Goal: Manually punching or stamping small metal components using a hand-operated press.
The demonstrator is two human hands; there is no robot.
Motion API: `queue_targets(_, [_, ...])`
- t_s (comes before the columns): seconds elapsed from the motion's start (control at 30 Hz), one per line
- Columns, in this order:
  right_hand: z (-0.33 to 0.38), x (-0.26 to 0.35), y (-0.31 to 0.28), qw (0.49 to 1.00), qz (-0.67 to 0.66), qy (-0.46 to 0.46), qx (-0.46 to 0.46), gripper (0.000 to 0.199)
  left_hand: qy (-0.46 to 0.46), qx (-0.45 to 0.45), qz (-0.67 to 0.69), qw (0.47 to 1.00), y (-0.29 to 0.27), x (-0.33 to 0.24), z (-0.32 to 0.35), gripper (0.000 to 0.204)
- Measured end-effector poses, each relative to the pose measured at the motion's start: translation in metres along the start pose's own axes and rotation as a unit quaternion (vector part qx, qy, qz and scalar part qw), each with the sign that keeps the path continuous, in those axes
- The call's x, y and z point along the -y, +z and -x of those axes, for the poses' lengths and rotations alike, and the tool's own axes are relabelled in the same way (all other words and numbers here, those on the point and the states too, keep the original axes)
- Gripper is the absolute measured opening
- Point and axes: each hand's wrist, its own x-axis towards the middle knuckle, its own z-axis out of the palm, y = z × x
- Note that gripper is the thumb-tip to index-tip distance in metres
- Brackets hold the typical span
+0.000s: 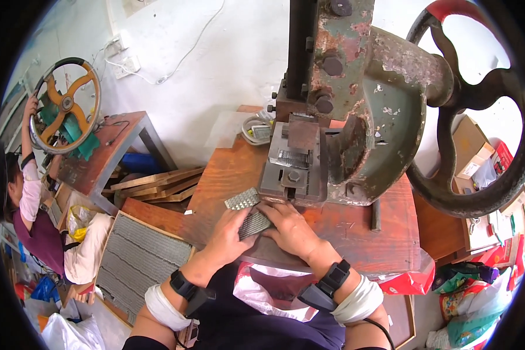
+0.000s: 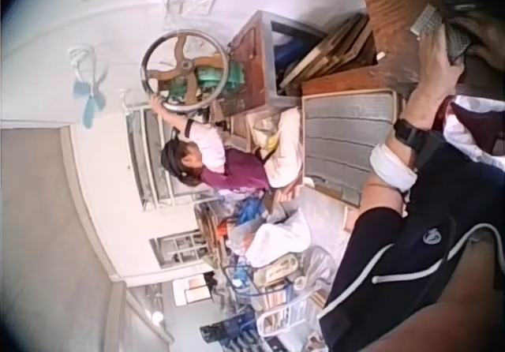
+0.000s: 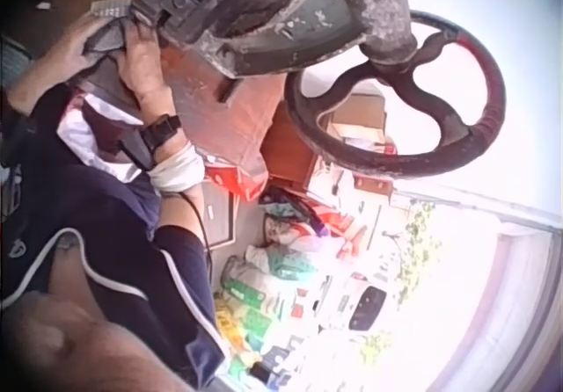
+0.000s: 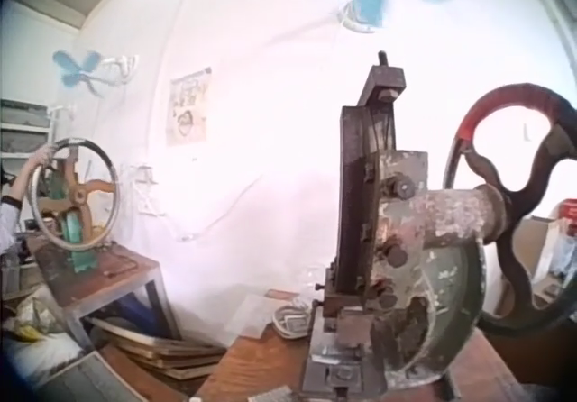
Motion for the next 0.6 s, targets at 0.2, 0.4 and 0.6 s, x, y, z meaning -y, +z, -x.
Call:
queue_targets(0.2, [0.026,0.008,0.000,0.992,0.091,0.078,-0.050,0.068,0.030,0.000,-0.083,0.996,-0.001,-0.015,0.011,0.052])
queue_targets(0.4, [0.021,0.010,0.014,0.986,0.139,0.091,0.028,0.077,0.028,0.040,-0.100,0.994,-0.001,-0.011,0.008,0.052])
queue_targets(0.6, [0.041,0.017,-0.016,0.991,-0.086,0.056,-0.088,0.062,-0.041,-0.018,-0.028,0.999,-0.002,-0.006,0.007,0.048])
